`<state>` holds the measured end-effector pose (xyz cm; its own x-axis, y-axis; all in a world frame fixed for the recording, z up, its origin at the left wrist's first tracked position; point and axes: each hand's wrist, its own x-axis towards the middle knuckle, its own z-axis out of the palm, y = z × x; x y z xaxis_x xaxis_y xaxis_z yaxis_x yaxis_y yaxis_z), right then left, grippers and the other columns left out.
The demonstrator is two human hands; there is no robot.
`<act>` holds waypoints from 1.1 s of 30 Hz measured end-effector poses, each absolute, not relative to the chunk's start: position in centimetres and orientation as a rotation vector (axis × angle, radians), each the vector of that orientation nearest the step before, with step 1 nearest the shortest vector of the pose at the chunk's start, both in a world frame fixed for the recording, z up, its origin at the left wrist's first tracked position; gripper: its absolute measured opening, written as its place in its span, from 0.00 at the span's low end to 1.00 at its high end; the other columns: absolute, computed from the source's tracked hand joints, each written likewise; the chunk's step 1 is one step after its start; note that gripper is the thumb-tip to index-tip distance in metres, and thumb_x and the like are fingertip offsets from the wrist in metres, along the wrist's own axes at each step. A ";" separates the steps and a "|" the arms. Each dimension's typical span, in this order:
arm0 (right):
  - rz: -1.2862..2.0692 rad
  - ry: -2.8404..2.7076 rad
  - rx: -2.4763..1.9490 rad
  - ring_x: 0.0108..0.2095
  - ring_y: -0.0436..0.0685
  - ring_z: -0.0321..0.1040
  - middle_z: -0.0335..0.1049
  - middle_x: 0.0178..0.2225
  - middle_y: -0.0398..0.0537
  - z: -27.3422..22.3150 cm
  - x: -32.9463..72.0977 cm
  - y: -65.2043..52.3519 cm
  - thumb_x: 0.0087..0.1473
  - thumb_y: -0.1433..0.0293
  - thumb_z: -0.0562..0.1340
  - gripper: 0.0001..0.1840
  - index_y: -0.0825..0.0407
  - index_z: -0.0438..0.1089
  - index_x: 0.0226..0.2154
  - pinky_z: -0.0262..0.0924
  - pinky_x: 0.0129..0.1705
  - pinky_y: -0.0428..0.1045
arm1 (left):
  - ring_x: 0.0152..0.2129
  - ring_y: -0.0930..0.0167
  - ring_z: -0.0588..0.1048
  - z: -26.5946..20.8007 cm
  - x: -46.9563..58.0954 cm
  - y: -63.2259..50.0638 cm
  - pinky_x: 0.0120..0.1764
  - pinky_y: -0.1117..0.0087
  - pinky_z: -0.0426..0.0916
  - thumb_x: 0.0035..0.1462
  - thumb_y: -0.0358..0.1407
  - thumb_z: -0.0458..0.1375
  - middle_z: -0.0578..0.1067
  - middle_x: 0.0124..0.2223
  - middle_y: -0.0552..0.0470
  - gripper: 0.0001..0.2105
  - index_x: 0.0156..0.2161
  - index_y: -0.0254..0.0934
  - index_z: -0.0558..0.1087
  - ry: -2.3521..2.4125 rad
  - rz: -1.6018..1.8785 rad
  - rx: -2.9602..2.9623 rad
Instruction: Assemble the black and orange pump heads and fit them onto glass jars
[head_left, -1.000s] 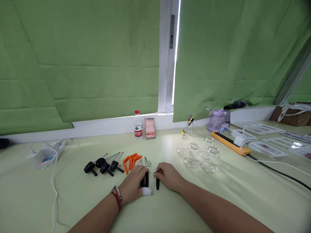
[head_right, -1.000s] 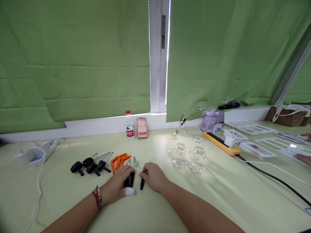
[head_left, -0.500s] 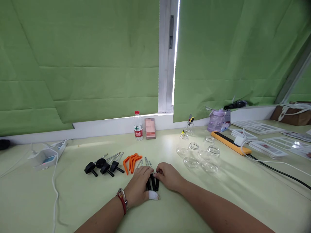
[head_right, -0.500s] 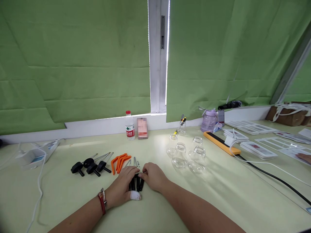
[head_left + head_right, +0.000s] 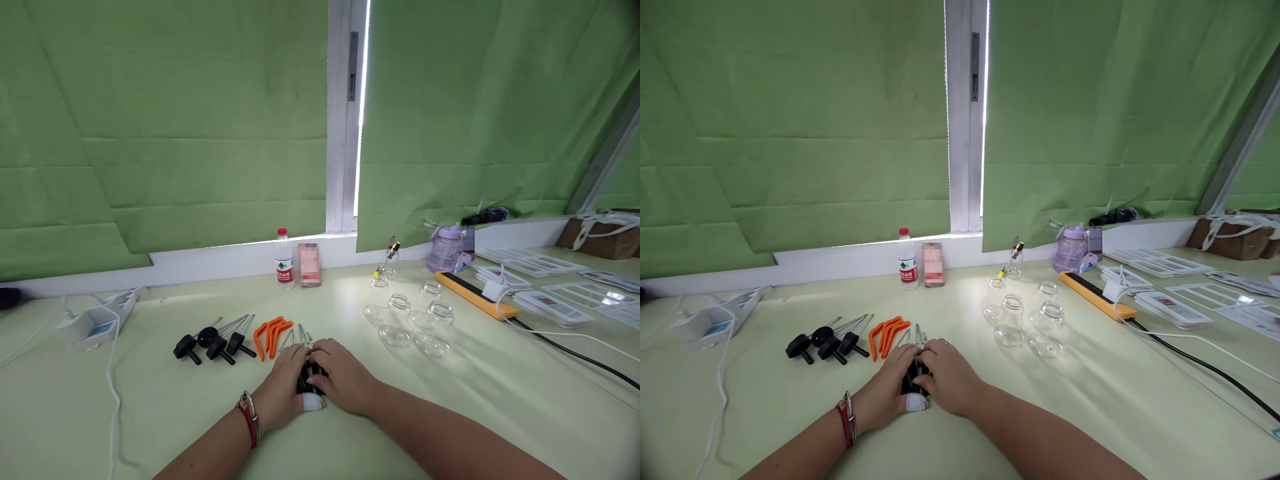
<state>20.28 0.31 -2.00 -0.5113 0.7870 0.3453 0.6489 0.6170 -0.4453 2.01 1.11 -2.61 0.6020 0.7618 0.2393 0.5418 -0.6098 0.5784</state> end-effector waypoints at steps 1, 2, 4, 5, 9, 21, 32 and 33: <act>0.336 -2.333 -1.127 0.45 0.58 0.59 0.64 0.44 0.50 -2.0 20.1 0.2 0.53 0.67 0.60 0.10 0.52 0.67 0.39 0.56 0.49 0.53 | 0.50 0.58 0.62 -2.6 2.0 1.2 0.52 0.54 0.59 0.43 0.45 0.65 0.63 0.52 0.42 0.33 0.53 0.39 0.58 1.027 0.664 2.364; 0.320 -2.343 -1.127 0.46 0.58 0.59 0.63 0.45 0.51 -1.9 20.0 0.1 0.53 0.67 0.60 0.11 0.52 0.66 0.40 0.55 0.50 0.54 | 0.49 0.58 0.62 -2.5 1.9 1.3 0.52 0.54 0.59 0.43 0.45 0.65 0.64 0.52 0.41 0.33 0.53 0.39 0.57 1.013 0.673 2.351; 0.295 -2.360 -1.130 0.48 0.59 0.58 0.63 0.47 0.52 -1.8 19.8 -0.2 0.56 0.66 0.57 0.12 0.52 0.66 0.42 0.54 0.51 0.55 | 0.48 0.58 0.63 -2.5 1.7 1.4 0.51 0.55 0.60 0.44 0.44 0.65 0.64 0.51 0.41 0.34 0.53 0.38 0.57 0.968 0.694 2.337; 0.290 -2.371 -1.128 0.49 0.59 0.57 0.62 0.49 0.53 -1.8 19.8 -0.3 0.57 0.66 0.55 0.13 0.52 0.65 0.44 0.53 0.52 0.55 | 0.48 0.59 0.64 -2.5 1.6 1.5 0.51 0.55 0.61 0.44 0.44 0.64 0.64 0.51 0.41 0.33 0.54 0.37 0.56 0.936 0.713 2.336; 0.299 -2.446 -1.105 0.57 0.61 0.50 0.54 0.57 0.56 -1.7 19.6 -0.7 0.60 0.66 0.49 0.19 0.53 0.59 0.53 0.49 0.57 0.57 | 0.47 0.61 0.65 -2.4 0.9 2.0 0.49 0.57 0.63 0.51 0.43 0.59 0.66 0.50 0.41 0.27 0.53 0.36 0.57 0.857 0.818 2.341; 0.454 -2.779 -0.938 0.64 0.70 0.26 0.32 0.66 0.53 -1.1 19.1 -1.5 0.56 0.50 0.50 0.39 0.47 0.37 0.64 0.29 0.61 0.67 | 0.48 0.63 0.67 -2.5 0.3 3.0 0.51 0.55 0.61 0.61 0.37 0.46 0.71 0.48 0.45 0.13 0.48 0.38 0.66 1.181 1.084 2.517; 0.520 -2.742 -1.066 0.65 0.68 0.25 0.31 0.66 0.55 -1.2 21.1 -1.5 0.57 0.50 0.46 0.39 0.53 0.36 0.64 0.24 0.62 0.65 | 0.50 0.60 0.65 -2.8 0.1 3.3 0.51 0.52 0.59 0.60 0.37 0.48 0.70 0.49 0.44 0.11 0.45 0.40 0.68 1.373 1.114 2.626; 0.517 -2.732 -1.087 0.65 0.68 0.25 0.31 0.66 0.55 -1.2 21.4 -1.5 0.58 0.51 0.46 0.39 0.53 0.37 0.64 0.25 0.62 0.65 | 0.50 0.60 0.64 -2.8 0.1 3.4 0.50 0.52 0.59 0.60 0.38 0.48 0.70 0.49 0.44 0.11 0.45 0.40 0.68 1.404 1.112 2.627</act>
<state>21.37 -1.45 -1.25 -0.7242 0.6893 0.0171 0.6355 0.6769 -0.3715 0.07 3.36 -2.81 0.3656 0.7159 0.5948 0.7428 -0.6095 0.2771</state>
